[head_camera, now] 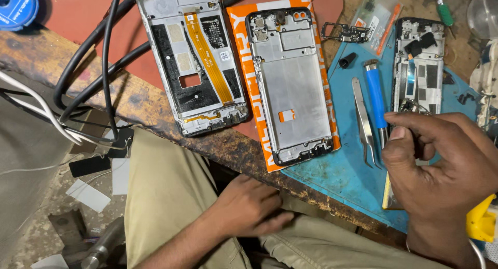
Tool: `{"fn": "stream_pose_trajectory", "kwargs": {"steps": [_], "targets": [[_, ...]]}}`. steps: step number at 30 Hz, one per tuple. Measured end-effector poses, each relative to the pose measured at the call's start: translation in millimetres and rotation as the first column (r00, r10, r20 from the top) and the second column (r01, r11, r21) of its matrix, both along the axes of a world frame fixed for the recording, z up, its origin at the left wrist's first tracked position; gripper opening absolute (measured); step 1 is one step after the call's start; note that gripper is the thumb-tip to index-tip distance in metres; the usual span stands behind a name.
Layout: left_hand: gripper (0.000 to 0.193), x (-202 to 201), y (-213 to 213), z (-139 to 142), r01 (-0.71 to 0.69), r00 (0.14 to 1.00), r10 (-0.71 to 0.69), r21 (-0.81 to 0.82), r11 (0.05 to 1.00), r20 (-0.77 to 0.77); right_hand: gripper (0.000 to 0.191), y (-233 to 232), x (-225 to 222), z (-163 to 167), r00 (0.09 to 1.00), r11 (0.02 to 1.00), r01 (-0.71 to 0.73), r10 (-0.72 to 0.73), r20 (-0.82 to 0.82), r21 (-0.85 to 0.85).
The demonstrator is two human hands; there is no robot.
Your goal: The person uses tweezers to remove small components from the bottom edge of a disassembled smartphone chassis. They then apply a spray from a can to the same area and continue to remove additional small parts with tweezers from both the chassis and the adjacent phone body.
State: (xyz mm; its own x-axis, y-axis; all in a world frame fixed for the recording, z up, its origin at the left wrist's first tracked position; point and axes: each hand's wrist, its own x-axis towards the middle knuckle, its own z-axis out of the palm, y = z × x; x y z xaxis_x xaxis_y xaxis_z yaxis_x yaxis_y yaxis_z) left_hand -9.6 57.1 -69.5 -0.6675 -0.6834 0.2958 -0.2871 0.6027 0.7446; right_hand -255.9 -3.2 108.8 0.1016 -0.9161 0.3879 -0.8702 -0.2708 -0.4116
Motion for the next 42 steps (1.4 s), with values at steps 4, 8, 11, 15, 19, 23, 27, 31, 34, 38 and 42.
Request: {"fn": "stream_pose_trajectory", "kwargs": {"steps": [4,8,11,15,19,23,27,31,34,38,42], "targets": [[0.049,-14,-13,-31,-0.037,0.987,-0.004,0.255,0.966,0.159,0.013,0,-5,-4,0.998,0.999,0.027,-0.029,0.05,0.042],[0.041,-13,-18,-40,0.031,0.91,-0.247,0.538,0.842,0.334,0.015,-1,-7,-8,0.998,0.997,0.039,-0.042,0.044,0.066],[0.032,-7,-18,-43,0.034,0.931,-0.231,0.563,0.826,0.282,0.013,-2,-9,-13,0.998,0.995,0.028,-0.033,0.051,0.097],[0.025,-2,-17,-50,0.042,0.951,-0.21,0.579,0.814,0.226,0.018,-6,-8,-19,0.987,0.982,0.106,-0.123,0.102,0.156],[0.021,1,-15,-56,0.05,0.955,-0.21,0.58,0.813,0.211,0.015,-5,2,-13,0.979,0.967,0.167,-0.186,0.085,0.192],[0.022,2,-14,-58,0.052,0.97,-0.176,0.56,0.827,0.17,0.012,4,16,-6,0.957,0.937,0.266,-0.285,0.058,0.227],[0.022,4,-18,-46,0.079,0.975,-0.169,0.491,0.867,0.142,0.01,-1,11,-8,0.961,0.966,0.207,-0.231,0.152,0.158],[0.022,10,-22,-12,0.107,0.969,-0.195,0.457,0.883,0.15,0.013,-11,0,-12,0.96,0.983,0.15,-0.17,0.223,0.104],[0.024,28,-27,30,0.066,0.987,-0.125,0.46,0.885,0.098,0.013,-12,5,-7,0.959,0.984,0.136,-0.16,0.236,0.118],[0.028,76,-46,106,0.061,0.961,-0.183,0.484,0.873,0.209,0.013,-4,24,11,0.943,0.967,0.182,-0.222,0.248,0.176],[0.021,153,-65,180,-0.285,0.955,0.295,0.196,0.938,-0.022,0.018,-1,31,24,0.968,0.956,0.181,-0.215,0.132,0.23]]}}
